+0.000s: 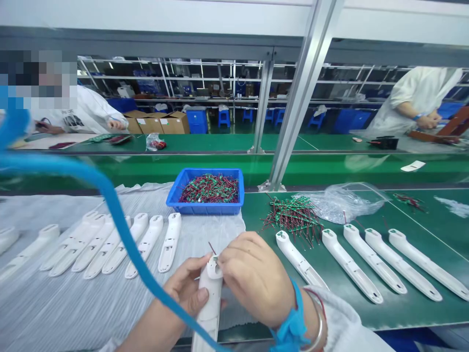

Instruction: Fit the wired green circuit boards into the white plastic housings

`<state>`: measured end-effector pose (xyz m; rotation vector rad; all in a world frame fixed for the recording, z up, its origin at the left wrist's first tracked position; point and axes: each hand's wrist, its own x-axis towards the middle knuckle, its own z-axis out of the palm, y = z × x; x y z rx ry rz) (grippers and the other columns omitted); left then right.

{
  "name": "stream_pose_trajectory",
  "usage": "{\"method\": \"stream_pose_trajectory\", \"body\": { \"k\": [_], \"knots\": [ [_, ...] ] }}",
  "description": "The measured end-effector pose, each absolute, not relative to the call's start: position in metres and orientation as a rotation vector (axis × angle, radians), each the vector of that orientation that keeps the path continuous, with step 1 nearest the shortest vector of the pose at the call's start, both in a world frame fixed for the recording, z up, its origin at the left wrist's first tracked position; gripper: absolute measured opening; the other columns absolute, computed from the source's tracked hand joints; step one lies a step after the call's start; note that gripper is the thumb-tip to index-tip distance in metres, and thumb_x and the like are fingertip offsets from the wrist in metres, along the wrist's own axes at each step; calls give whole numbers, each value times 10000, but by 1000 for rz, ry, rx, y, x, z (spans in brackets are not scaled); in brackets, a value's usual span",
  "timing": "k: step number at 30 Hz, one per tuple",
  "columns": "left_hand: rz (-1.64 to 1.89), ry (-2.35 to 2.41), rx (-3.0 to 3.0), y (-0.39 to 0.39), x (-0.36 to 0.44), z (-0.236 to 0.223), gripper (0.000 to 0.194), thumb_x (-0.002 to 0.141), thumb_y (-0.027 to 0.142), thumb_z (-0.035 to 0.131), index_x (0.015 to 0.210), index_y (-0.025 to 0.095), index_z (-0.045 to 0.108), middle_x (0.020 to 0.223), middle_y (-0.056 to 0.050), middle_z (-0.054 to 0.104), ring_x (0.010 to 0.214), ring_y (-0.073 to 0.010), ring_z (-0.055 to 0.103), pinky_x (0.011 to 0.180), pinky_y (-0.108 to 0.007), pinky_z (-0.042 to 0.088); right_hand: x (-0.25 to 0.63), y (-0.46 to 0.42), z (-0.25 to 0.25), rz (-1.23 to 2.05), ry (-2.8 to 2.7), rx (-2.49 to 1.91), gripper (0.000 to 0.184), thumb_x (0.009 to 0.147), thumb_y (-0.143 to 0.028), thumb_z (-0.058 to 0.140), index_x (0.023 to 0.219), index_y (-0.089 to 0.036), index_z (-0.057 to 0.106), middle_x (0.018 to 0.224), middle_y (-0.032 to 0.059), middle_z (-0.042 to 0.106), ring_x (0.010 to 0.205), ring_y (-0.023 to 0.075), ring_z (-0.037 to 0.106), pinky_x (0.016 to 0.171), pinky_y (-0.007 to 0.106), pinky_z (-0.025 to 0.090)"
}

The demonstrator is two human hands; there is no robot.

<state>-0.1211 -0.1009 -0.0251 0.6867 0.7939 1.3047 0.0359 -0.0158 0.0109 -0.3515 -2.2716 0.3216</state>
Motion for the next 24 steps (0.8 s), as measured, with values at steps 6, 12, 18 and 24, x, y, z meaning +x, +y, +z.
{"method": "stream_pose_trajectory", "body": {
  "k": [6,12,18,24],
  "knots": [
    [1309,881,755,-101,-126,-27,256,704,263,710,950,325,682,1009,-6,660,998,-211,591,913,-414,457,37,-17,12,610,-2175,-454,157,799,-103,576,807,-250,521,789,4,669,843,172,633,734,348,540],
    [1271,940,902,-102,-132,-19,211,715,239,692,907,321,714,1138,-17,660,1088,-250,564,1006,-434,371,32,-6,17,1702,-1618,-619,437,551,-125,800,785,-218,443,725,-49,585,629,123,651,556,235,560],
    [1244,1028,929,-100,-132,-17,216,717,276,687,926,323,715,1029,-28,709,1064,-260,586,1018,-444,358,30,-3,4,1792,-1476,-624,454,484,-61,817,670,-178,420,643,-65,587,526,41,565,494,131,469],
    [1206,1118,1033,-99,-135,-12,237,681,306,713,918,308,727,1116,-58,687,1137,-282,546,1030,-429,351,31,-6,4,1791,-1500,-574,341,600,-161,782,740,-172,472,810,3,631,719,95,622,672,229,514]
  ]
}}
